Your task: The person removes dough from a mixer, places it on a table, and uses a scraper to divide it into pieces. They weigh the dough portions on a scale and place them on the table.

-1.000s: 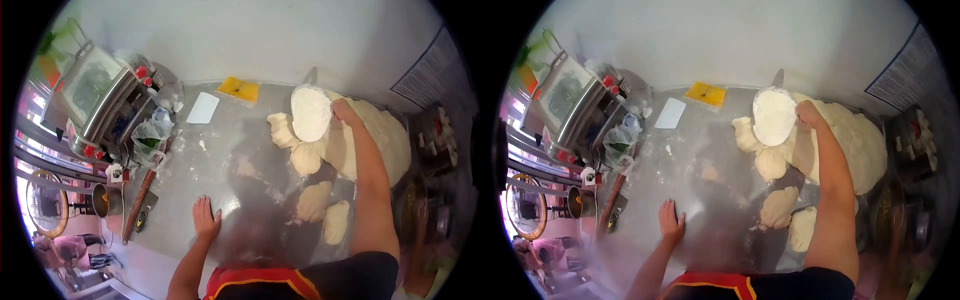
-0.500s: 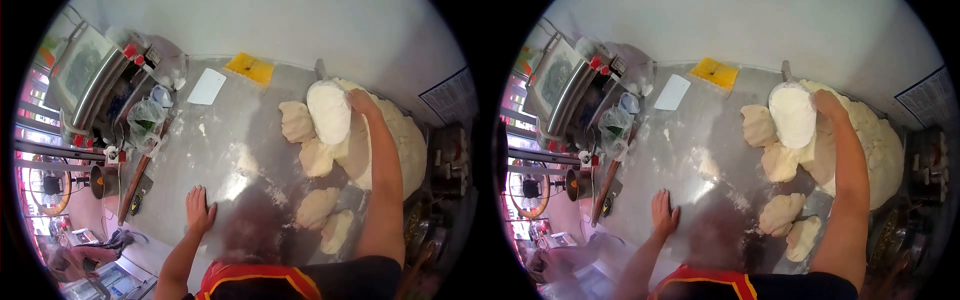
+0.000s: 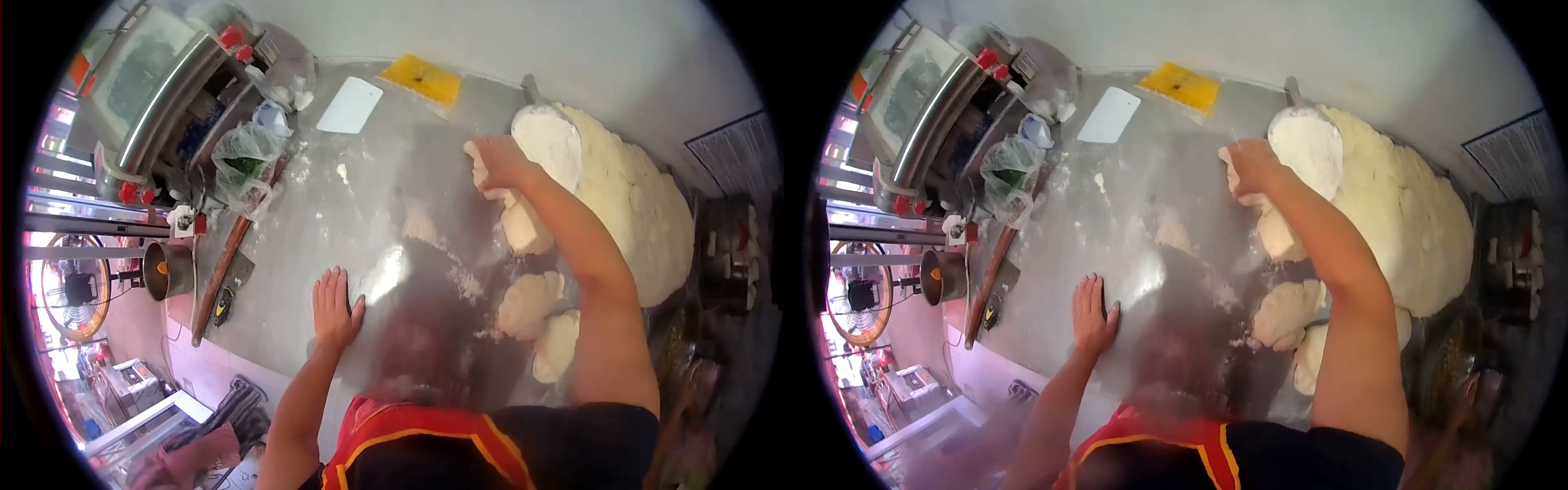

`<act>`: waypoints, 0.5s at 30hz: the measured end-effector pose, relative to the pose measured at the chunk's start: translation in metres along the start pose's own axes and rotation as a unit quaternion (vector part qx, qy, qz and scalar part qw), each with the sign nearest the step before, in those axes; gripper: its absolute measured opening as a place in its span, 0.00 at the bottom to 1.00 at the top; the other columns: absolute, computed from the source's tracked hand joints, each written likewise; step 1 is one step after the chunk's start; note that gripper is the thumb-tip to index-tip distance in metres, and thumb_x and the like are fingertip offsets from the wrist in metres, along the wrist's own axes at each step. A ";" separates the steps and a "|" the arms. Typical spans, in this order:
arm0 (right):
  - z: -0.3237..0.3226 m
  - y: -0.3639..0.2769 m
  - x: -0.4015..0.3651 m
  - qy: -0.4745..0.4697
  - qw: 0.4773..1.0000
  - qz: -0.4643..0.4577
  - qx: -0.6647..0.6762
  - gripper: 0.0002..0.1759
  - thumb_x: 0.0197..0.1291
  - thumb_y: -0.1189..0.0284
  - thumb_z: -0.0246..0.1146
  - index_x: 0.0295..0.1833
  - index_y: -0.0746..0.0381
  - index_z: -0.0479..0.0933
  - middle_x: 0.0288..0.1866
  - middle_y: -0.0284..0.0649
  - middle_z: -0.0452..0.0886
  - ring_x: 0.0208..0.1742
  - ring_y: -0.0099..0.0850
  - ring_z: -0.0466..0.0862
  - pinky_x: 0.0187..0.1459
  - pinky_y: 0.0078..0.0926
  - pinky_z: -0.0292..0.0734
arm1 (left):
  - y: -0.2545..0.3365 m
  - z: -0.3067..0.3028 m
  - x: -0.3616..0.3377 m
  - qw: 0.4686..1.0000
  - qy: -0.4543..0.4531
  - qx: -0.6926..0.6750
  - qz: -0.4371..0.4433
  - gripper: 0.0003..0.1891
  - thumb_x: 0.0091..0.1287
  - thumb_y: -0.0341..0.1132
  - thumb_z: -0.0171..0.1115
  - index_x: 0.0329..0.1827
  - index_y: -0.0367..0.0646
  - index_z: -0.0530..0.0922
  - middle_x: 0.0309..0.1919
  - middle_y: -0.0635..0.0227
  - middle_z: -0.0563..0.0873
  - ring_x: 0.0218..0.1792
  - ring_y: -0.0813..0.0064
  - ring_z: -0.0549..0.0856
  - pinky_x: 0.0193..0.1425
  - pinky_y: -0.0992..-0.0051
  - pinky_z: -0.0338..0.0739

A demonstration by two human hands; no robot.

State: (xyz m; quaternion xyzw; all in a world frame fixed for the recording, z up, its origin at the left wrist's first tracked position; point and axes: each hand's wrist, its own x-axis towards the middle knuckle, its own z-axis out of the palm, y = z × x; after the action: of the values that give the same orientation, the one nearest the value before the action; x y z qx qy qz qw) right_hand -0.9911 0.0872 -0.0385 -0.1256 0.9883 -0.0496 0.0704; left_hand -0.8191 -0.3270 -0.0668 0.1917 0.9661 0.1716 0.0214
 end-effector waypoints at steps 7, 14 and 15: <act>0.018 -0.055 -0.071 -0.059 0.953 -0.296 0.040 0.07 0.44 0.75 0.60 0.32 0.56 0.76 0.35 0.34 0.76 0.48 0.35 0.75 0.51 0.30 0.70 | -0.004 0.005 0.000 1.000 0.022 0.007 0.008 0.31 0.60 0.40 0.60 0.66 0.37 0.64 0.65 0.57 0.68 0.68 0.55 0.63 0.72 0.54 0.52; 0.006 -0.041 -0.045 0.057 0.989 -0.134 -0.005 0.13 0.40 0.76 0.64 0.36 0.56 0.78 0.41 0.34 0.76 0.50 0.35 0.74 0.55 0.29 0.69 | -0.006 0.006 0.001 1.000 0.018 0.015 0.004 0.31 0.60 0.41 0.61 0.65 0.37 0.64 0.66 0.56 0.68 0.69 0.55 0.62 0.72 0.53 0.51; 0.004 -0.036 -0.037 0.064 0.992 -0.112 0.004 0.14 0.40 0.76 0.64 0.38 0.56 0.78 0.42 0.35 0.76 0.51 0.35 0.73 0.56 0.31 0.69 | -0.006 0.005 -0.001 1.000 0.017 0.013 0.003 0.32 0.60 0.41 0.61 0.65 0.37 0.65 0.65 0.56 0.68 0.69 0.55 0.62 0.72 0.53 0.52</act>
State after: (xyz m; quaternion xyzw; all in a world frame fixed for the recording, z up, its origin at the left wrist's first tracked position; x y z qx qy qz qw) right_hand -0.9463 0.0614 -0.0336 -0.2321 0.9702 -0.0693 0.0018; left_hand -0.8201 -0.3306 -0.0740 0.1919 0.9679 0.1625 0.0021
